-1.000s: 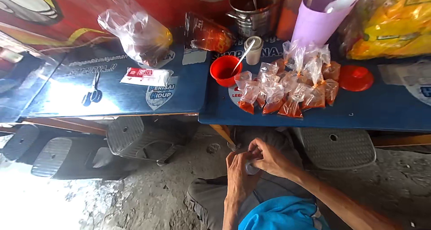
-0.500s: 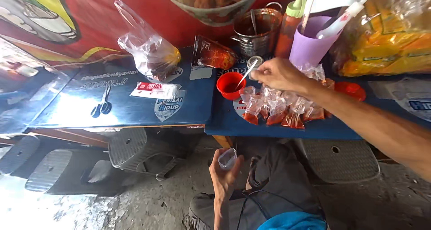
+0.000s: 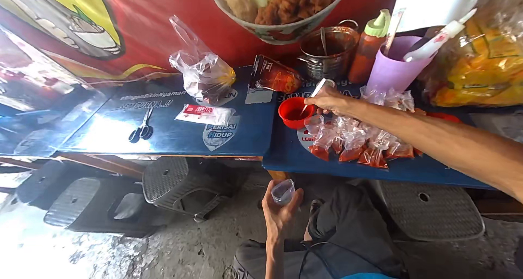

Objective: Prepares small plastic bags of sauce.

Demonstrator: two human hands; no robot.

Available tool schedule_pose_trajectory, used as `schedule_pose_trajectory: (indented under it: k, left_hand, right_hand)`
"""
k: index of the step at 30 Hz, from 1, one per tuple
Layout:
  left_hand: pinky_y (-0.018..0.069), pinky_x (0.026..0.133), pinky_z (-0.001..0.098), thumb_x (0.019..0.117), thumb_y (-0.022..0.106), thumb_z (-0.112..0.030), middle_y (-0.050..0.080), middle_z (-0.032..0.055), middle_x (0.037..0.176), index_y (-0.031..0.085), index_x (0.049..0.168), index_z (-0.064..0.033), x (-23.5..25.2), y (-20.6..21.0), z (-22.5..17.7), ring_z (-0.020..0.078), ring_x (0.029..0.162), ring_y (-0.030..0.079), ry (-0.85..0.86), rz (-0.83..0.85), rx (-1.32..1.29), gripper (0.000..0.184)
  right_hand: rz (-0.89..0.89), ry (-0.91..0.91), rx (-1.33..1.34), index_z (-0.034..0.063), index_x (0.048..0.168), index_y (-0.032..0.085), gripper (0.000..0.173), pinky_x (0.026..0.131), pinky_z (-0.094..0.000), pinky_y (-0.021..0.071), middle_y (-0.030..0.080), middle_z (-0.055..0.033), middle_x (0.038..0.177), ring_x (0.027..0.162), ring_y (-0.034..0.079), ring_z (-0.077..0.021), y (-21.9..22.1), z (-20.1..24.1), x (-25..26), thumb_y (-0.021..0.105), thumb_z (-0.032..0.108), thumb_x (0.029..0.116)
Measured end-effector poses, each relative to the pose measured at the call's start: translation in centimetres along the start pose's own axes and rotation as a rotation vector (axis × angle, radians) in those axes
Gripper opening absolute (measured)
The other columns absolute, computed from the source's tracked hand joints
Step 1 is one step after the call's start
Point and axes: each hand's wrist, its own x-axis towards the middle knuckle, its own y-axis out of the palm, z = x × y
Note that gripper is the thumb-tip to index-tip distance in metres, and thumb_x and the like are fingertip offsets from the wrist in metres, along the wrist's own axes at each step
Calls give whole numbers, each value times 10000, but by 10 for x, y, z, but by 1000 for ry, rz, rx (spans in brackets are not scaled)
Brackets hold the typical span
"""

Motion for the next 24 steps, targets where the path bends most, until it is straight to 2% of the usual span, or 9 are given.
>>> schedule_pose_trajectory:
  k: [2,4,9,14,17,24]
  left_hand:
    - [608,751,233,767,793,-45,721,29,884,656,1026,35,5,1,0,63,805,701,-19,3,-21,303]
    - [607,768,235,767,792,-44,722,26,904,653,1042,30,11,2,-1,63,826,702,-41,8,-45,317]
    - [604,762,238,768,784,-20,713,39,914,636,1073,40,27,6,-5,71,830,697,-76,11,-67,344]
    - [612,784,266,763,798,-44,721,66,916,630,1092,46,43,11,-10,106,842,712,-111,35,-88,381]
    - [609,787,261,765,798,-55,714,68,918,617,1104,42,50,15,-16,106,841,709,-102,65,-82,396]
    - [617,793,268,762,810,-90,717,87,940,582,1161,49,56,22,-25,113,846,720,-153,131,-70,480]
  right_hand:
    - [3,-87,32,12,929,657,237,528,-270,432,577,-34,699,524,487,-88,2,-5,4,719,239,949]
    - [7,-181,57,27,885,680,177,518,-256,446,587,-16,672,508,500,-71,1,-10,6,722,191,938]
    - [-44,-306,49,22,1019,747,201,586,-314,485,648,-43,737,562,535,-91,-1,-4,-3,686,207,970]
    - [-77,-499,88,41,1012,763,193,549,-240,504,684,-8,740,532,556,-29,-11,17,-36,673,210,984]
    - [-68,-566,76,62,1028,776,186,557,-242,523,716,-5,780,554,583,-24,-15,24,-63,679,214,983]
    - [-99,-671,66,85,1038,786,176,561,-198,495,755,20,884,573,570,28,-9,21,-110,683,215,981]
